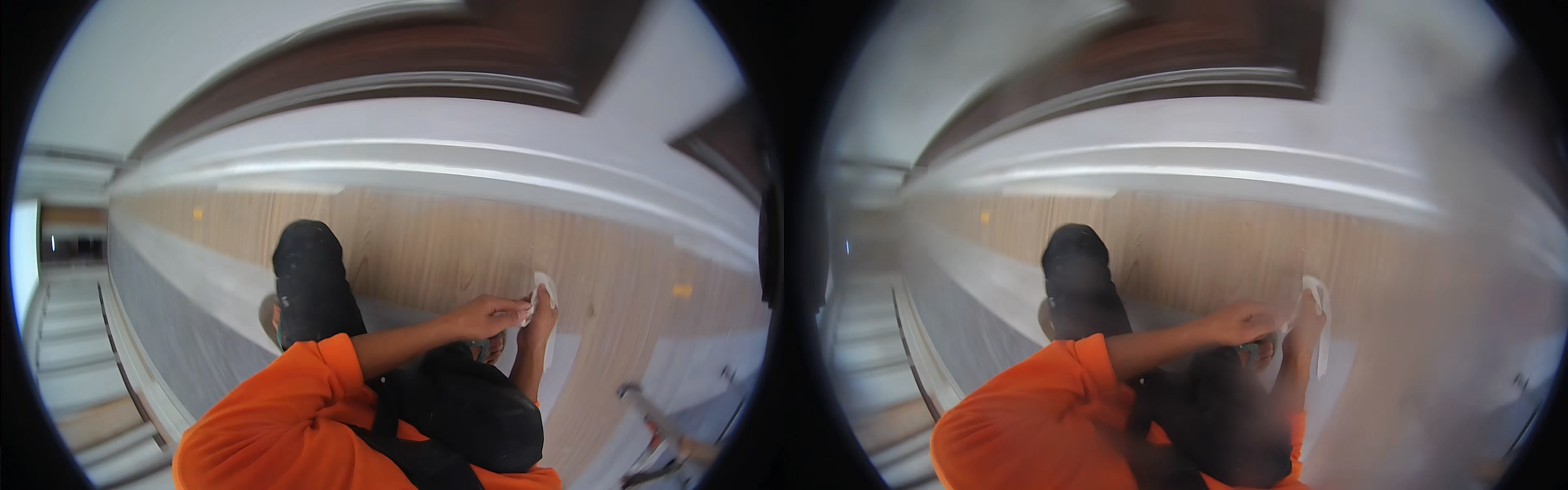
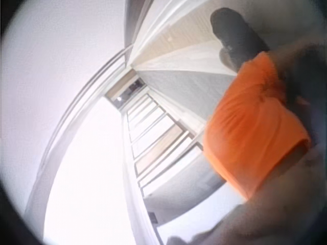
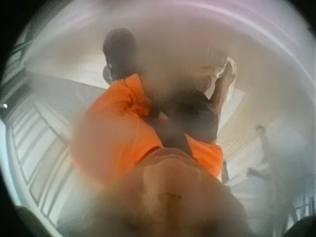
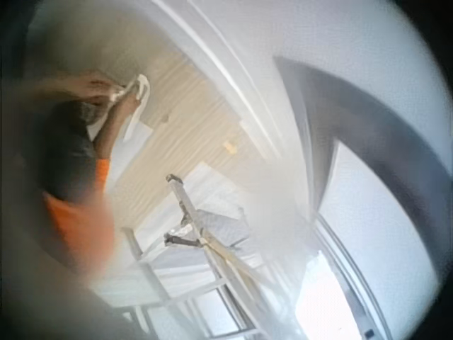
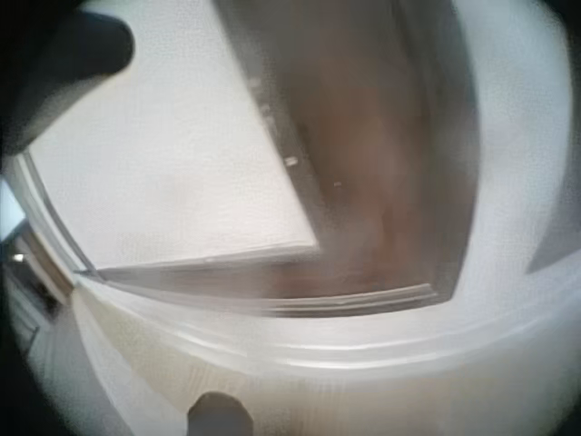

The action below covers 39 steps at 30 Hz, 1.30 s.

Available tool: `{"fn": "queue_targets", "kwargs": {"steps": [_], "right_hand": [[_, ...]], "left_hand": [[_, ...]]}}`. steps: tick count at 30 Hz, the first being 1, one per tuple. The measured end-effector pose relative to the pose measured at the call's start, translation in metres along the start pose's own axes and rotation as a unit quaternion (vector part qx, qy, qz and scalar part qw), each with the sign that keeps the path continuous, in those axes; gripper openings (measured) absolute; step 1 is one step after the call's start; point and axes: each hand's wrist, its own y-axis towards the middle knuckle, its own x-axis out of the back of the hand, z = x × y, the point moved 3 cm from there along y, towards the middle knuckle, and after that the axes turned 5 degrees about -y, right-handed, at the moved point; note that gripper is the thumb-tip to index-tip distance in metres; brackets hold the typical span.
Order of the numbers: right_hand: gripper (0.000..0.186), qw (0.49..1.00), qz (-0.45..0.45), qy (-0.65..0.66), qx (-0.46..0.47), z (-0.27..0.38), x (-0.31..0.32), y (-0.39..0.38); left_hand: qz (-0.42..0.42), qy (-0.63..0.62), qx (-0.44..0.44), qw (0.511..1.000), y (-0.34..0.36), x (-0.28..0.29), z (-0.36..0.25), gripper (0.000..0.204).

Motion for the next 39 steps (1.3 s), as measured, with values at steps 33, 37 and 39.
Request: {"fn": "queue_targets", "kwargs": {"steps": [33, 37, 39], "right_hand": [[0.017, 0.754, 0.326, -0.565, 0.071, 0.005, -0.343, -0.027], [0.055, 0.675, 0.164, -0.718, 0.045, -0.009, -0.243, 0.013], [0.070, 0.653, 0.049, -0.753, -0.064, -0.008, -0.258, -0.030]], "left_hand": [[-0.480, 0.004, 0.012, 0.877, -0.442, 0.494, 0.113, 0.033], [-0.768, 0.095, 0.089, 0.627, -0.531, 0.633, 0.201, 0.033], [-0.837, 0.034, 0.094, 0.538, -0.547, 0.668, 0.232, 0.034]]}}
